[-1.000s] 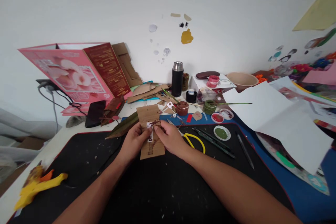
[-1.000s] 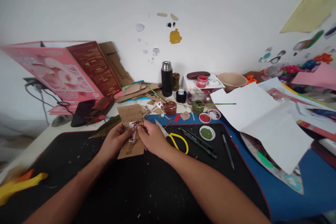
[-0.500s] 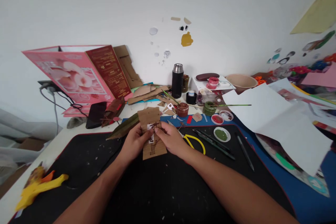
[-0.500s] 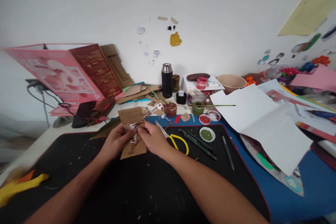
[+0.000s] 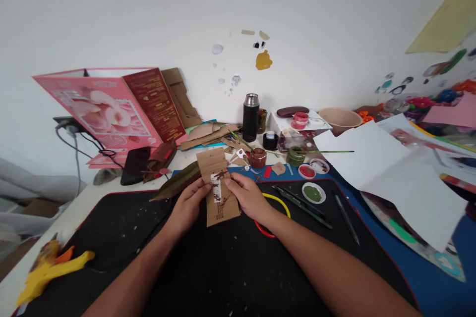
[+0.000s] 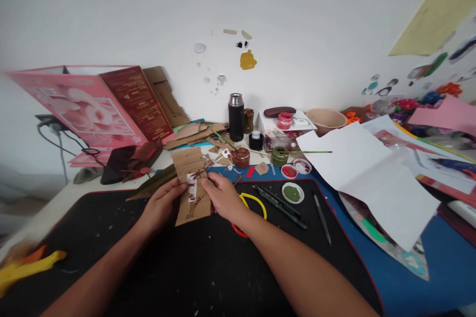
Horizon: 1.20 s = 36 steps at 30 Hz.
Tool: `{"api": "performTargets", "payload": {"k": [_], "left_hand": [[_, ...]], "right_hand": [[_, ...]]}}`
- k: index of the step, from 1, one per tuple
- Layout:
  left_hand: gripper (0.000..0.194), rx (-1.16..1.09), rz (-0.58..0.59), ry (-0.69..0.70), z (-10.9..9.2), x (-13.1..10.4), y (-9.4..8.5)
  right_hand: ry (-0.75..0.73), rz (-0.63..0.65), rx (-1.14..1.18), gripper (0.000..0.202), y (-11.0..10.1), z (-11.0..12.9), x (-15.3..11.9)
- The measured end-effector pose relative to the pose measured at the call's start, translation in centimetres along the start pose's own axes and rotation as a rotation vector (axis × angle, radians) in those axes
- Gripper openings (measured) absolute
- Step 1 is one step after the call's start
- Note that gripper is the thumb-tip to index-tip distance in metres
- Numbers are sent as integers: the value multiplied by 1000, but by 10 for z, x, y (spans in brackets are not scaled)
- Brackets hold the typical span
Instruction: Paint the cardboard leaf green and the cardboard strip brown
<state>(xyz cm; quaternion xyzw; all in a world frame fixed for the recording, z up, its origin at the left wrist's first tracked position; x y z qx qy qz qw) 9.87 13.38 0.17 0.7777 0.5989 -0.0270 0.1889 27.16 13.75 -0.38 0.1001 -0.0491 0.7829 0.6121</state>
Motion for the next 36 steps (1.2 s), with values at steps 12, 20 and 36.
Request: {"api": "performTargets", "payload": {"k": [12,20,36], "left_hand": [[55,40,-67,9,-2,-1,-1],[63,174,-95,-16,-14,-9,2],[61,134,-37,17,-12,-9,7]], "right_hand": [[-15,-20,-35,28,5,1,-1],[60,58,5,24,8,7,-8],[-85,58,-125,19,12,5,-6]]}}
Point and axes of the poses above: each hand's wrist, its own x-axis towards the middle knuckle, its own y-axis out of the palm, z = x × y, the point moved 3 cm from there along x, towards the middle knuckle, and after that the axes turned 10 degrees about -y, right-handed, at the moved point
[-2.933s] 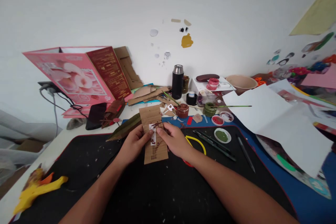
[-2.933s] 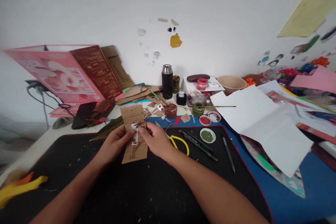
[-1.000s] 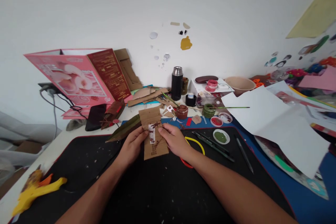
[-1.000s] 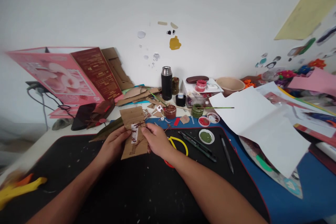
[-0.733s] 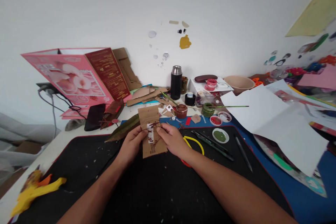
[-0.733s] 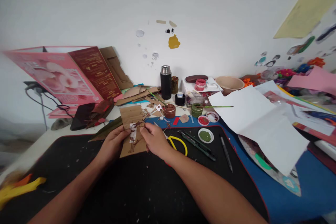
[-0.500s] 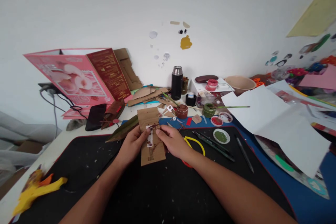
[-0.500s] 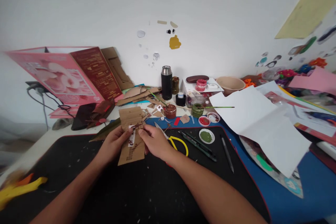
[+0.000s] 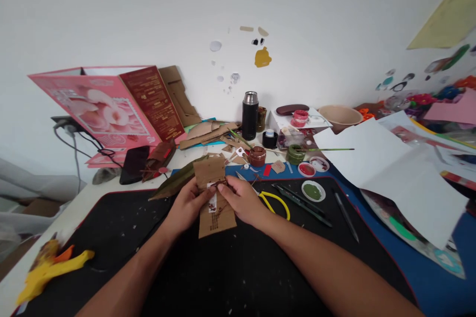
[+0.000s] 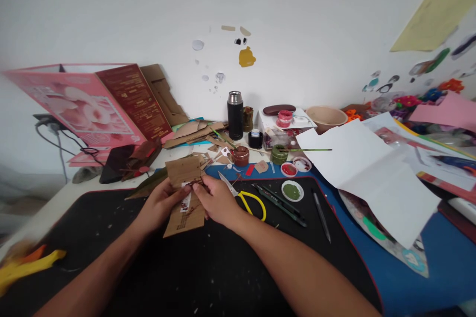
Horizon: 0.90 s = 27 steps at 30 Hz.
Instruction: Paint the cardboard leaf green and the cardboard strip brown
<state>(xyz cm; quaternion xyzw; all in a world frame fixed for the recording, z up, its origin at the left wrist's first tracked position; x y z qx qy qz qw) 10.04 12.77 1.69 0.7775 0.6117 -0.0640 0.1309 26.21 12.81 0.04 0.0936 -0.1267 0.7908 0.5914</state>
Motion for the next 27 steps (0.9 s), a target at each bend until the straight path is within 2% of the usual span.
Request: {"api": "performTargets", "payload": {"k": [8,15,19,27], "left_hand": [[63,-46,-34,-1,5,4,1],[63,32,-52,-5,-1,1,-1],[63,33,-41,-36,0,1,-4],[62,15,-53,-26,-3,-2,1]], "right_hand": [[4,-27,-48,20,-2,-3,5],[65,8,59,17,-2,1,-1],[183,33,161,27,0,0,-4],[146,26,183,42,2,2,-5]]}}
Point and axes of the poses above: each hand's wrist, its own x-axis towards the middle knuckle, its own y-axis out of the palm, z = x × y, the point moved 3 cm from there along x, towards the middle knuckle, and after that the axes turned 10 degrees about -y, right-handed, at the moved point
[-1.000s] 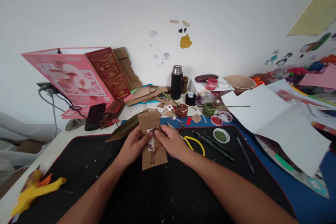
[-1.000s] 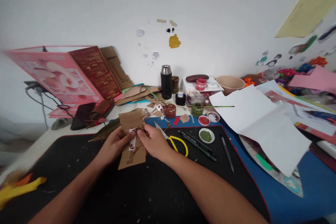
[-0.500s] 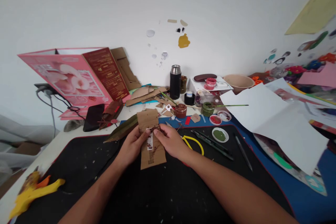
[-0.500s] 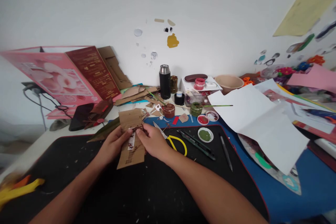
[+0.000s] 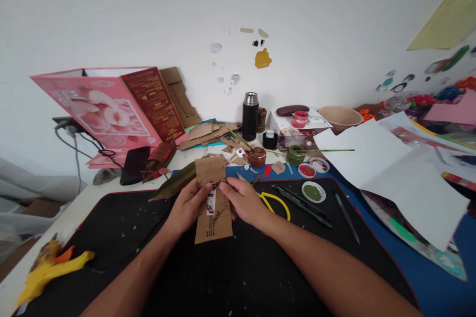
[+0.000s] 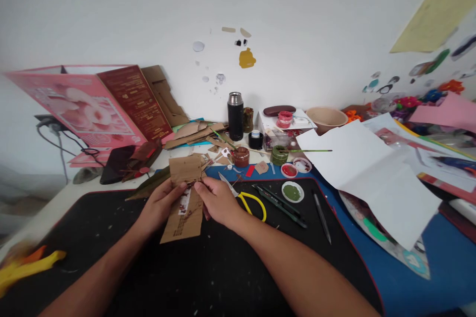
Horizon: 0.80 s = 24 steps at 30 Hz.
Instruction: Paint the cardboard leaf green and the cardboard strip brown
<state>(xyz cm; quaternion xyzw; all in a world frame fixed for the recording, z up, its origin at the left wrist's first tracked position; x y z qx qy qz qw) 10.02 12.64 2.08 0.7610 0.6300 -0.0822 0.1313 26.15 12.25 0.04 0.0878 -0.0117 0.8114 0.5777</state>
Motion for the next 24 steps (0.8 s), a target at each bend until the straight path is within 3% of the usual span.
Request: {"api": "performTargets", "payload": {"k": [8,12,18,24], "left_hand": [[65,91,-109,117,1,3,-1],[64,80,-65,82,4,4,0],[62,133,-2,35,2,1,-2],[56,142,-5,91,-2,1,1]], "right_hand": [[-74,-66,-132,43,0,-1,6],[-153,-80,-212,39,-3,2,6],[11,22,-30,36,-3,4,-2],[-90,-21,-156,39,-5,4,1]]}}
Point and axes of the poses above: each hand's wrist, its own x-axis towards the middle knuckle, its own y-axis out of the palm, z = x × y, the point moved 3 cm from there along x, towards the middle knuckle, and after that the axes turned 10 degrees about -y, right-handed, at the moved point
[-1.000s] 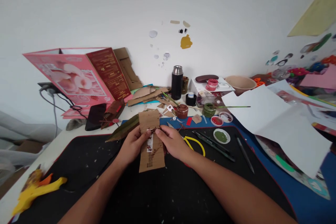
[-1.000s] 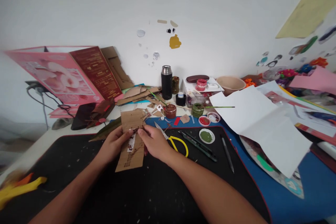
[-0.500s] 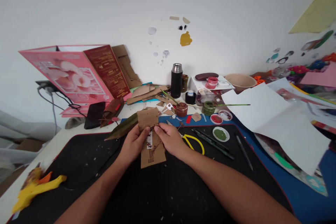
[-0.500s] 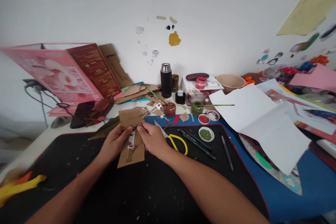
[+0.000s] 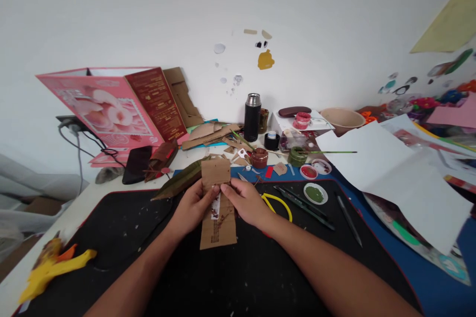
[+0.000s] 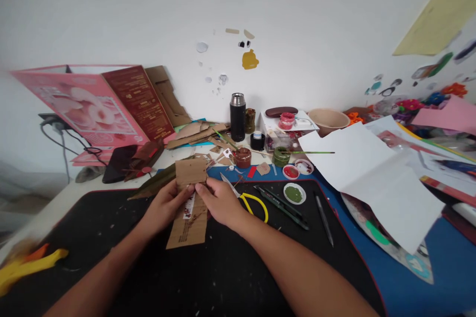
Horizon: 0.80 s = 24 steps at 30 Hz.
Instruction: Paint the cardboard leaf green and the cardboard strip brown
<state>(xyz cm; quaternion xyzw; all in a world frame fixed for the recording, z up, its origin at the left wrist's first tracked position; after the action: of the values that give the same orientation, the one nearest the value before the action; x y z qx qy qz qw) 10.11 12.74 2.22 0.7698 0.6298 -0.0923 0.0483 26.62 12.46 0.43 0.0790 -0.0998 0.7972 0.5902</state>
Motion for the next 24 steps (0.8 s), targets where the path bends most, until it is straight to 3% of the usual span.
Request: {"api": "performTargets", "payload": {"k": [6,11,16,24], "left_hand": [[58,-42,21,-57,-1,-1,1],[51,-50,-19,-15,3,2,3],[59,-34,-24,-29,5,3,2],[62,-80,35,-31,-3,-1,-1]], "right_hand": [[90,20,40,38,6,-6,-3],[-49,-44,-93,31,5,-4,3],[-26,-40,-66,29,2,-4,5],[178,29,153,34,3,-1,-4]]}}
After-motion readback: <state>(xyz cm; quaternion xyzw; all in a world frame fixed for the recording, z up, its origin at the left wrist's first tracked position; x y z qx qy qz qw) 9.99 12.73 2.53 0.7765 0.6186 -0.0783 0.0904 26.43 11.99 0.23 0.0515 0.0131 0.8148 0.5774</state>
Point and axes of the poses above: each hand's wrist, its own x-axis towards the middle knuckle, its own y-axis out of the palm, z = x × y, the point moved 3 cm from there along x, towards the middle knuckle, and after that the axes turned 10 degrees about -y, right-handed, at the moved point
